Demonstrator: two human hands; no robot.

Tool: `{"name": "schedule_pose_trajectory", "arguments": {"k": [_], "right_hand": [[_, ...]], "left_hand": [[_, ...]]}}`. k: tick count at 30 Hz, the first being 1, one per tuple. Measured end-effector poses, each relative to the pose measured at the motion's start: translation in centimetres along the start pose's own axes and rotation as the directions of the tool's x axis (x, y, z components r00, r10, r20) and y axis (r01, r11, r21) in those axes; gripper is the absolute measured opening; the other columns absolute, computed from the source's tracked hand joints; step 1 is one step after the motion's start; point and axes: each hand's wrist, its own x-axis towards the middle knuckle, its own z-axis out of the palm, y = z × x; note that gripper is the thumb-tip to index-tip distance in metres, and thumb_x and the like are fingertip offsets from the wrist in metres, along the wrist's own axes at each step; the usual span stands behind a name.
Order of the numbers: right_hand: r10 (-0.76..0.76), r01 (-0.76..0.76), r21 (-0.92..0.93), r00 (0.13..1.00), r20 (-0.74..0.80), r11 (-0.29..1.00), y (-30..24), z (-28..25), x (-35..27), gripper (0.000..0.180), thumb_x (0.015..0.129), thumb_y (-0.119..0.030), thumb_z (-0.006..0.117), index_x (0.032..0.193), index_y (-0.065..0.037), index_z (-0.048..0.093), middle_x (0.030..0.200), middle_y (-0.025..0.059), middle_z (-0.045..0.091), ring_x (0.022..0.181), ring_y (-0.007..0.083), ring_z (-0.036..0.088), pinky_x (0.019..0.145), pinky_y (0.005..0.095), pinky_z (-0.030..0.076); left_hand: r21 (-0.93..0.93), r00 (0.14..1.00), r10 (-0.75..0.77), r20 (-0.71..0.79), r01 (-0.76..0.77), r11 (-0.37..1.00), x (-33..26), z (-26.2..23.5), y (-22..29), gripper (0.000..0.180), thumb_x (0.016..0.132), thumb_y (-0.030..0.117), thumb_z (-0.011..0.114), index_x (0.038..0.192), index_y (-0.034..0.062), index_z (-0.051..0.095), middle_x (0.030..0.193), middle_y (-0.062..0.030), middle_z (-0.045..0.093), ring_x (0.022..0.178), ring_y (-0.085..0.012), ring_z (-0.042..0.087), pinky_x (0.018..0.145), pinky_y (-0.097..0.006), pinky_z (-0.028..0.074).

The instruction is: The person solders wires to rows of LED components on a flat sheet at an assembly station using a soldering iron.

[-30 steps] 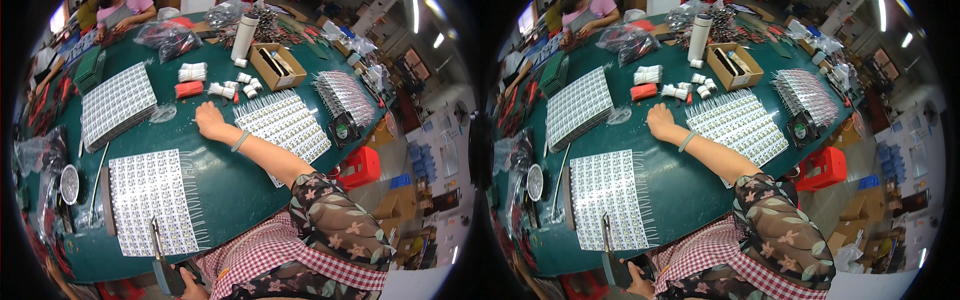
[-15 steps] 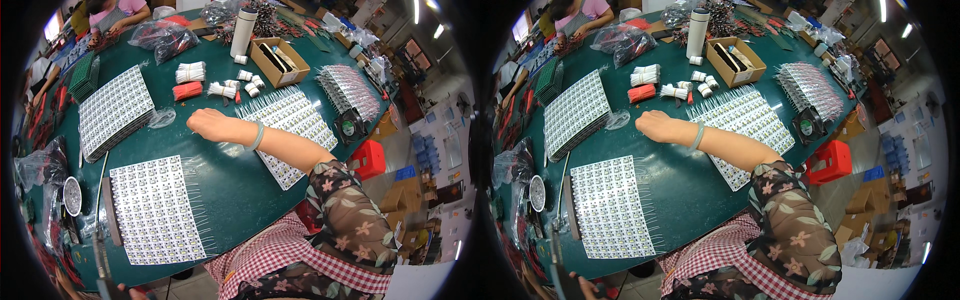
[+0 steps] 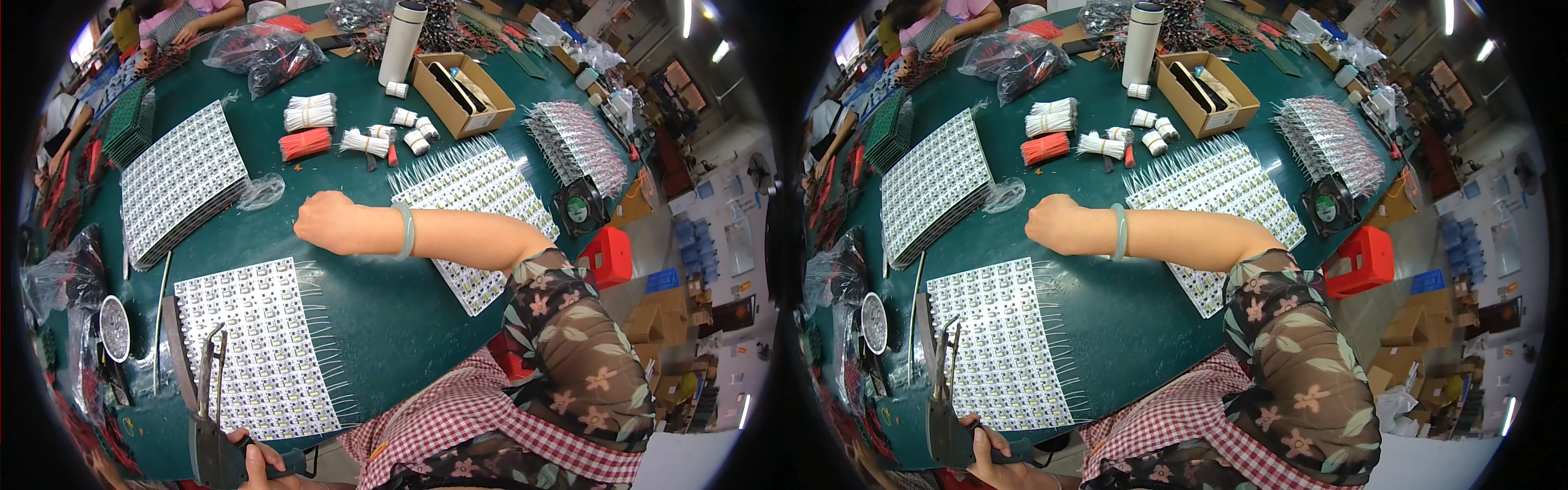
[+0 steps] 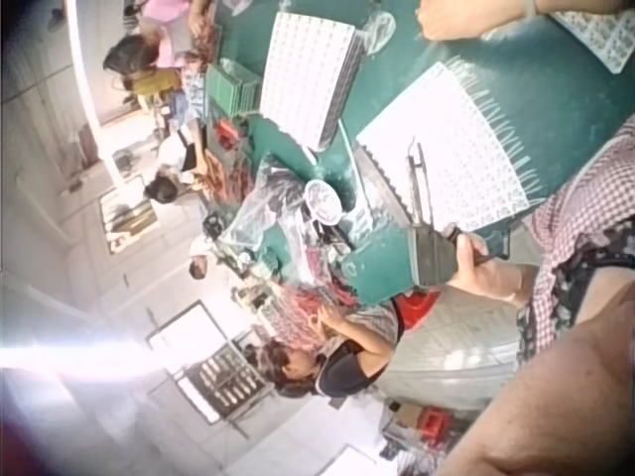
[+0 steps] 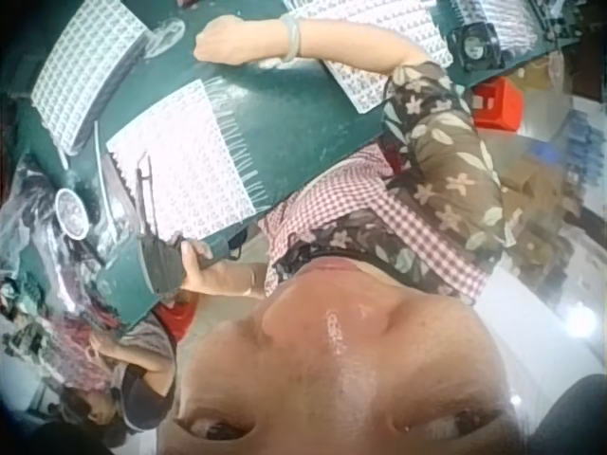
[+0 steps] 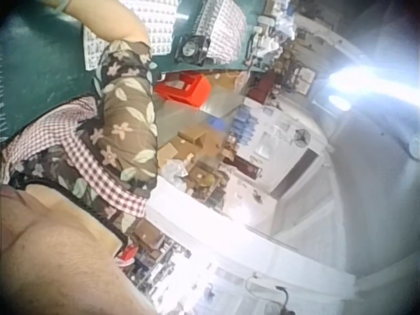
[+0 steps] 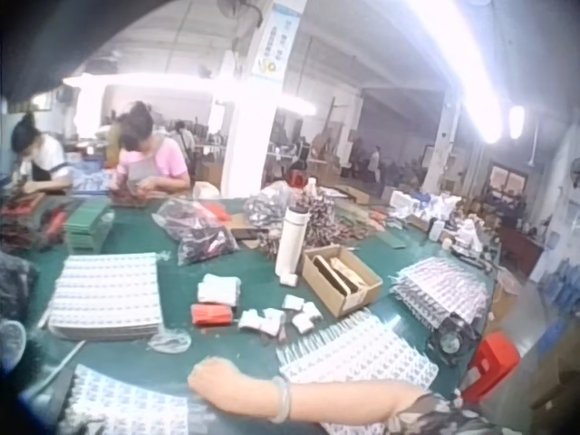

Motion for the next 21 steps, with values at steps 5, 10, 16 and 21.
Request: {"name": "schedule_pose_trajectory", "arguments": {"k": [5, 10, 16, 21], "right_hand": [[0.035, -0.030, -0.096, 0.998, 0.054, 0.995, -0.2, -0.8, -0.4, 0.012, 0.061, -0.009, 0.075, 0.072, -0.007, 0.072, 0.077, 0.0109, 0.069, 0.076, 0.0263, 0.069, 0.059, 0.0351, 0.053], [0.041, -0.021, -0.195, 0.994, 0.100, 0.981, -0.4, -2.2, -0.6, 0.007, 0.071, -0.012, 0.073, 0.077, -0.010, 0.074, 0.082, 0.0083, 0.073, 0.079, 0.0249, 0.071, 0.062, 0.0328, 0.052], [-0.013, 0.015, -0.072, 1.000, 0.018, 0.997, -0.2, -0.8, -1.3, 0.006, 0.070, -0.009, 0.072, 0.076, -0.008, 0.073, 0.079, 0.0101, 0.072, 0.076, 0.0264, 0.070, 0.065, 0.0354, 0.055], [0.032, -0.036, 0.051, 0.995, 0.091, 0.998, -0.9, -1.5, -0.9, 0.012, 0.062, -0.004, 0.072, 0.073, -0.001, 0.071, 0.085, 0.0193, 0.069, 0.082, 0.0323, 0.067, 0.070, 0.0389, 0.057]], "left_hand": [[0.047, 0.999, -0.013, 0.033, 0.011, 0.999, 1.5, 2.3, -0.1, 0.048, 0.074, -0.007, 0.065, 0.121, -0.0094, 0.055, 0.084, -0.0137, 0.059, 0.051, -0.0129, 0.043, 0.044, -0.023, 0.031], [0.020, 0.996, -0.055, 0.075, 0.054, 0.998, 2.2, 3.5, -0.8, 0.051, 0.076, -0.007, 0.063, 0.125, -0.0092, 0.053, 0.083, -0.0106, 0.055, 0.053, -0.0123, 0.041, 0.049, -0.023, 0.033], [0.037, 0.966, -0.165, 0.198, 0.161, 0.986, 3.5, -1.3, -4.5, 0.028, 0.089, 0.005, 0.065, 0.115, -0.0058, 0.059, 0.077, -0.0091, 0.060, 0.052, -0.0083, 0.046, 0.043, -0.022, 0.034], [0.029, 0.987, -0.131, 0.091, 0.129, 0.991, 3.2, 0.6, -4.0, 0.031, 0.085, -0.002, 0.064, 0.115, -0.0089, 0.057, 0.086, -0.0126, 0.059, 0.051, -0.0095, 0.045, 0.042, -0.022, 0.035]]}}
